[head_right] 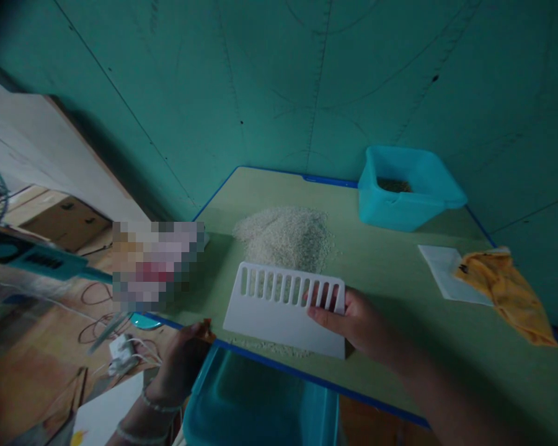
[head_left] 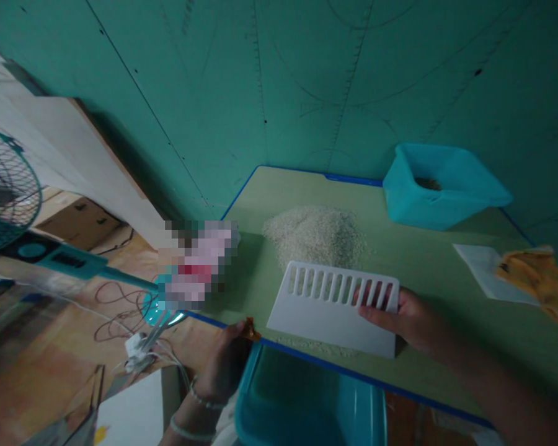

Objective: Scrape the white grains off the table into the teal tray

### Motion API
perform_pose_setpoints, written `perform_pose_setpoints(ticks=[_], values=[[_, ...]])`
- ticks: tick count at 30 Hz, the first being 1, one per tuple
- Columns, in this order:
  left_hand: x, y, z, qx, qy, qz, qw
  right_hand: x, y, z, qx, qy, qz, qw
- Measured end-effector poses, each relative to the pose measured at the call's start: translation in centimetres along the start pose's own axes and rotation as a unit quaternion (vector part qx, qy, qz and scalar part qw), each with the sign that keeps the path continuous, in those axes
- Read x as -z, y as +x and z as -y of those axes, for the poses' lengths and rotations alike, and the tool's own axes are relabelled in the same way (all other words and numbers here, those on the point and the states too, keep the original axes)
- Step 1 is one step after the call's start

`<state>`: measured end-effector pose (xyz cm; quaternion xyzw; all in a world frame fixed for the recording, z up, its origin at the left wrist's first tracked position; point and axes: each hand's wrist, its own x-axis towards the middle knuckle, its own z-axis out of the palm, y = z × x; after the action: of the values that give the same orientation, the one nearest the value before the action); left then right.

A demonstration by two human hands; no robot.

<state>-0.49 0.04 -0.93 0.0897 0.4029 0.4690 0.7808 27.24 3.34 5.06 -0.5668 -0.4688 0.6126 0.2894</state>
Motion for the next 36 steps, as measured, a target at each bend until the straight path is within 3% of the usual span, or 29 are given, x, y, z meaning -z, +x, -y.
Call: perform_pose_setpoints(ticks=[4,10,23,28,36], values=[[0.1,-0.2,-0.3,0.032,-0.001,0.019,0.999,-0.2,-0.1,0.1,0.006,-0.017,0.009,1.0],[-0.3,0.0,-0.4,0.028,-0.014,0.038,0.999,-0.4,-0.1,-0.2,0.007,-0.019,0.019,1.0],[-1.8,-0.4,-0.7,0.03,0.034,-0.016,0.999,-0.6,-0.3,0.1,0.022,-0.05,0.023,0.998],[-1.4,-0.4,-0.7,0.064,0.021,0.013,0.998,-0.7,-0.3,0.2,0.032,-0.057,0.018,0.998],[-0.1,-0.1,-0.3,0.054,0.011,0.049,0.997,-0.8,-0.5,0.3,0.026,-0.052,0.033,0.998]])
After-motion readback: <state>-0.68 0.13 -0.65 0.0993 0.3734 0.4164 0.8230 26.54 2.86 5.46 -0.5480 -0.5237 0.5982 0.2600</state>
